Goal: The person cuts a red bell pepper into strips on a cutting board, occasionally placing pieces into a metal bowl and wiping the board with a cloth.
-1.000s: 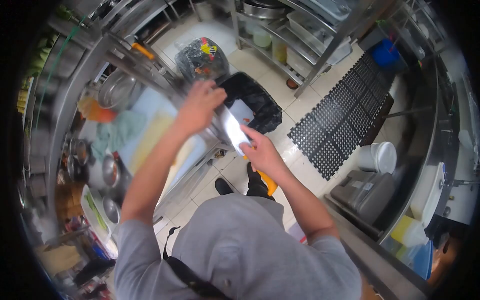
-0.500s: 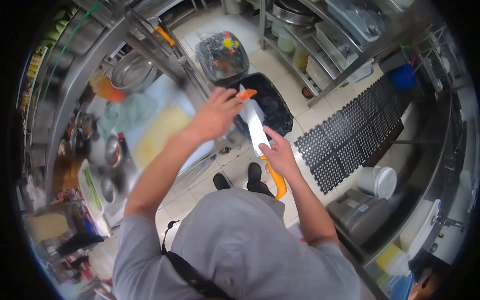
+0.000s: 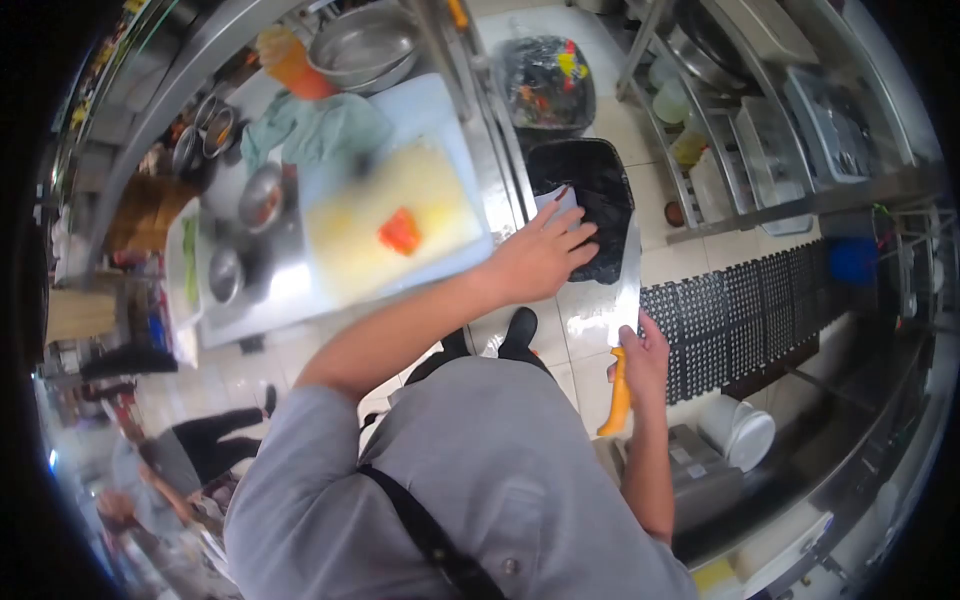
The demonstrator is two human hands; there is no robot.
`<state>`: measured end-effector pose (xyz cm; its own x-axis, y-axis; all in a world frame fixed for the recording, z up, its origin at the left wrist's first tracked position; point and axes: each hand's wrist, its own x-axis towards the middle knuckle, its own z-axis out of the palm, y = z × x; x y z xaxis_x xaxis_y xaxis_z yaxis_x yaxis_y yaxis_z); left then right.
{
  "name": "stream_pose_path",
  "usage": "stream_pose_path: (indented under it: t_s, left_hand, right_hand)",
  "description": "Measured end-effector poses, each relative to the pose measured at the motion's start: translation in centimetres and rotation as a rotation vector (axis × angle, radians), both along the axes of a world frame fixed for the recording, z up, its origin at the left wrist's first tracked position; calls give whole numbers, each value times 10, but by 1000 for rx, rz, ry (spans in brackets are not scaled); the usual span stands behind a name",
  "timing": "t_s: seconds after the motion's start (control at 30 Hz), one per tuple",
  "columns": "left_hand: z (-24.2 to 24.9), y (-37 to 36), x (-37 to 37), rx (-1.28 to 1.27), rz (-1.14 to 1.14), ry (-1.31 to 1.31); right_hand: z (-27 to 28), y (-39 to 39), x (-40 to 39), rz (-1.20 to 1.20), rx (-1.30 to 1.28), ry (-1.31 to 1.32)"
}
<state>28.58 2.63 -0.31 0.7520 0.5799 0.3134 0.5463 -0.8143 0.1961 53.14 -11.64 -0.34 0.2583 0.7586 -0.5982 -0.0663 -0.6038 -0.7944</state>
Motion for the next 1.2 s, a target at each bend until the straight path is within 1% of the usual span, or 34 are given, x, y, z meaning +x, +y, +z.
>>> stream_pose_path:
  t_s: [0.03,0.1,0.17,0.2,0.23,0.27,0.33,0.47,0.5,0.53,0.57,0.6,0.63,0.7,0.77,0.8,0.9,0.97,1.03,1.1,1.2]
  left_hand:
    - [2,-12,-19,-56,-10,-16]
    - [3,-28,-62,-91,144,11]
    - [17,-38,-113,-48,304,-33]
    - [21,-46,-136,-105,400,-43]
    - [23,-53,-151,-161,491,-56]
    - [22,-59,-158,-161,496,-67]
    - [16,-68,-166,-104,633,-48]
    - [5,-71,-168,-35,680,-62]
    - [2,-70,-174,-43,645,-18]
    - [-1,-70,-180,-53,610,26]
    - [-4,-71,-188,-57,620,8]
    - [-6,-70,-200,-6,597,-22]
    - [-8,-69,-212,46,572,-50]
    - [-11,-68,-235,44,566,-57]
    - [-14,-70,-251,42,688,-193]
    - [-9,-70,-257,-17,716,-231]
    - [-7,-71,-255,-61,702,-294]
    - [-6,-67,-239,-21,664,-287]
    - [-11,-63,-232,21,628,-277]
    - [-20,-56,-230,26,625,-130]
    - [-23,-55,-240,44,569,-66]
  right_hand:
    - [-1,5,2,35,-20,31]
    - [1,16,1,81,-49,57]
    - [8,33,-10,117,-30,99]
    - [10,41,-15,153,-8,112]
    - [14,48,-23,159,-8,105]
    - [20,55,-33,183,3,129]
    - [26,67,-54,219,25,171]
    - [40,87,-96,321,21,248]
    - [44,93,-106,334,21,230]
    - [49,98,-115,357,15,270]
    - [52,103,-124,378,8,309]
    - [53,108,-131,401,3,320]
    - [55,111,-138,404,1,305]
    - [61,116,-152,447,13,284]
    - [56,120,-162,456,16,272]
    - [53,120,-166,443,10,227]
    - [41,119,-179,439,-31,123]
    - [30,115,-184,447,-59,67]
    - [19,110,-187,569,-21,-163]
    - [15,106,-187,603,-15,-185]
    - [11,97,-186,609,29,-160]
